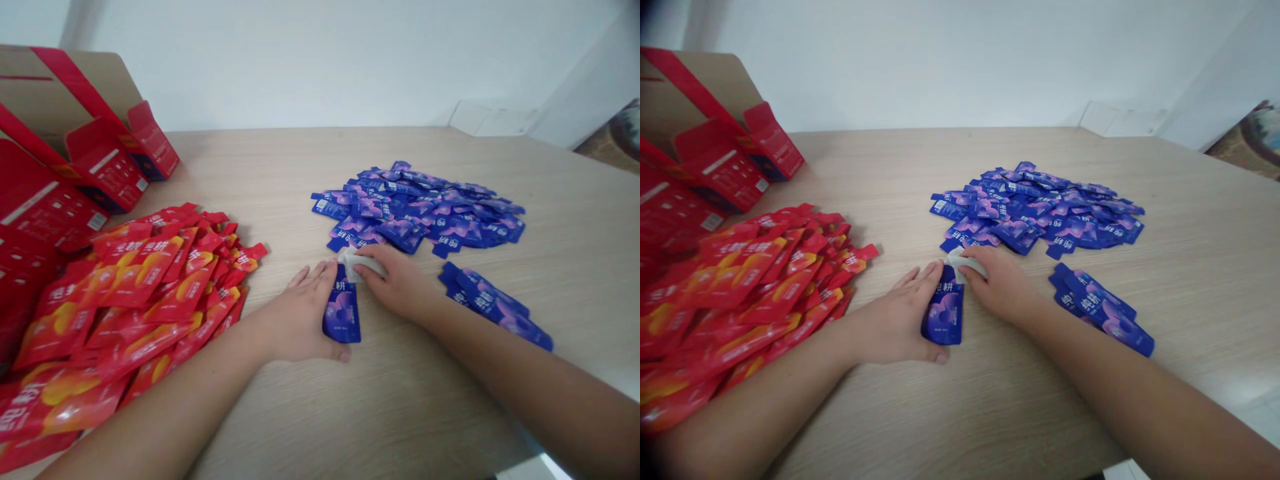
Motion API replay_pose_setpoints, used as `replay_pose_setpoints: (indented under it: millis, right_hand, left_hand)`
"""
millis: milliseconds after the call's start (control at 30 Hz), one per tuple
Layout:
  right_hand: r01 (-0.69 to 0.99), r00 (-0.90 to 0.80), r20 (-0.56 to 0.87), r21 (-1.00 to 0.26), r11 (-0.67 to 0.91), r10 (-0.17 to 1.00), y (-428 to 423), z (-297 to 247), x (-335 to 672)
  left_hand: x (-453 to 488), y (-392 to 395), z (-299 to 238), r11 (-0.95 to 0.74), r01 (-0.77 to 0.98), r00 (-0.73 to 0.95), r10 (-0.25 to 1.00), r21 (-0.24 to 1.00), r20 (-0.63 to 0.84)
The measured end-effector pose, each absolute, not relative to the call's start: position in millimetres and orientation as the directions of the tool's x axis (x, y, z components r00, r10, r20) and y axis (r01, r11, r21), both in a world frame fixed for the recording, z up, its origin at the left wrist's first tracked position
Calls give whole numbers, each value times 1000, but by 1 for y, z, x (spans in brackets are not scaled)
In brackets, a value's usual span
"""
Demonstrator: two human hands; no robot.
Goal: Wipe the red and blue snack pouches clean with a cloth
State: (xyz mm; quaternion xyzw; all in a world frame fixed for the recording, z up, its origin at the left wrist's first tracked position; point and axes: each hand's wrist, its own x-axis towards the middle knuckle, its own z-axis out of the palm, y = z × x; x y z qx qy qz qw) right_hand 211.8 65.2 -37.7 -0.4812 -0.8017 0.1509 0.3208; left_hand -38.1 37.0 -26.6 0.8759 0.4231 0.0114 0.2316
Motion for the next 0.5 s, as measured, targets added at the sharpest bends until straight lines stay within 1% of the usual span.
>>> replay_pose_setpoints:
  millis: [33, 67, 100, 167, 233, 267, 367, 500]
  right_hand:
    - [623, -334, 360, -609, 491, 871, 60, -34, 212]
    - [556, -378, 338, -662, 503, 862, 54, -30, 212]
    - [483, -456, 306, -704, 521, 836, 49, -25, 212]
    - [373, -644, 229, -739, 561, 730, 39, -18, 209]
    - [357, -751, 170, -709, 608, 638, 33, -13, 205]
    - [374, -769, 156, -678, 633, 620, 32, -12, 203]
    - [440, -762, 154, -589, 677, 629, 33, -15, 198]
    - [515, -728, 175, -499, 697, 662, 40, -20, 198]
  left_hand:
    - [-38, 38, -27, -511, 741, 617, 775, 435, -141]
    - [-38, 39, -27, -490, 740, 592, 800, 461, -100]
    - [-38, 39, -29, -482, 727, 579, 813, 489, -60]
    - [-37, 39, -30, -515, 676, 604, 797, 527, 5]
    - [-35, 39, -31, -568, 628, 654, 755, 532, 33]
    - [-34, 38, -30, -579, 622, 666, 745, 527, 33]
    - [-32, 36, -25, -549, 663, 639, 769, 509, -4]
    - [-30, 35, -20, -494, 724, 587, 807, 482, -55]
